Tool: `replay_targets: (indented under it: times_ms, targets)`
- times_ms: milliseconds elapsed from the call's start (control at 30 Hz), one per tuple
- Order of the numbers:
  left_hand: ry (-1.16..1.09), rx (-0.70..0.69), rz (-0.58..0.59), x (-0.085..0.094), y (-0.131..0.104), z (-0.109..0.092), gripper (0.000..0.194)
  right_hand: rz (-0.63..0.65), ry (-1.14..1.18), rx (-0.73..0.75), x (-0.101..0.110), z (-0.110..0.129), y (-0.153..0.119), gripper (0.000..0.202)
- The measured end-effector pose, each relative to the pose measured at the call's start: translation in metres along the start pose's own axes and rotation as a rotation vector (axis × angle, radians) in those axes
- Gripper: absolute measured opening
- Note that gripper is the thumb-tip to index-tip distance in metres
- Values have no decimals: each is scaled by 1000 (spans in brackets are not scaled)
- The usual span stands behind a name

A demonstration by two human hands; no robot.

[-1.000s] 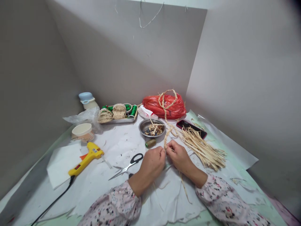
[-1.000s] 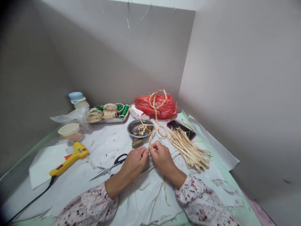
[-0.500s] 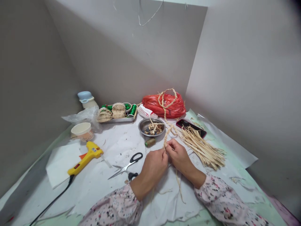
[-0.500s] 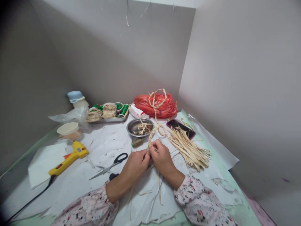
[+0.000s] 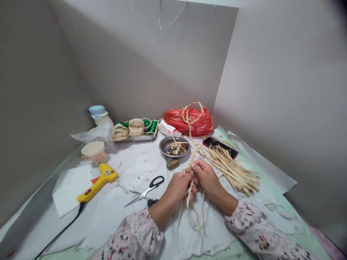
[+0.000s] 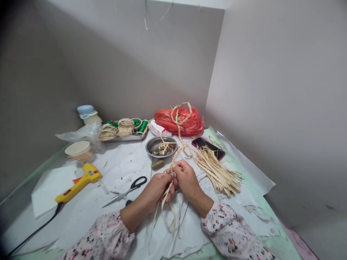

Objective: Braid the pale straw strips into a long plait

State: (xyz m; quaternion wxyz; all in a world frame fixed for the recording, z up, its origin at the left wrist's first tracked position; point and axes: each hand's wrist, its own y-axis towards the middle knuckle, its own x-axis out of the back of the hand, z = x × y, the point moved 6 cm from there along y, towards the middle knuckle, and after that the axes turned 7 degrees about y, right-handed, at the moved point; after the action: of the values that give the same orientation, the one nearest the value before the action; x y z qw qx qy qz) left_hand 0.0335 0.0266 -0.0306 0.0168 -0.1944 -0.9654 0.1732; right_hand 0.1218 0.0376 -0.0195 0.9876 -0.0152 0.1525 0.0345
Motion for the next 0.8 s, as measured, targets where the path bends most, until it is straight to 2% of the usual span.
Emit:
replay_targets:
  times_ms: [67,200,300,433,500,533,567,700,733,800]
  targets:
    - [23,6,10,-2,0,1,32,21,41,-24,-1,-3,1,26]
    - [106,7,16,-3,-2,1,39,-59,63,-20,6,-3,5,26]
    - [174,10,31,-3,-3,1,35,-97,111,19,13,3,9,25]
    - [289,4,124,-5,-3,2,32,-158,158,43,29,10,15,20]
    - [303,-28,168,-4,-4,-1,40,-181,204,30,36,11,19,19]
    - [303,-66,153,-2,-4,-6,44,-181,231,21,39,11,21,18]
    - [294,-118,93,4,-5,-13,48,-175,254,10,41,10,22,18]
    - [349,-515,-504,44,-25,-55,31,-83,218,-63,38,8,21,20]
    - [352,-554,-567,48,-28,-59,27,-42,176,-74,35,8,19,22]
    - [345,-554,-533,49,-24,-59,22,54,94,-80,24,9,14,25]
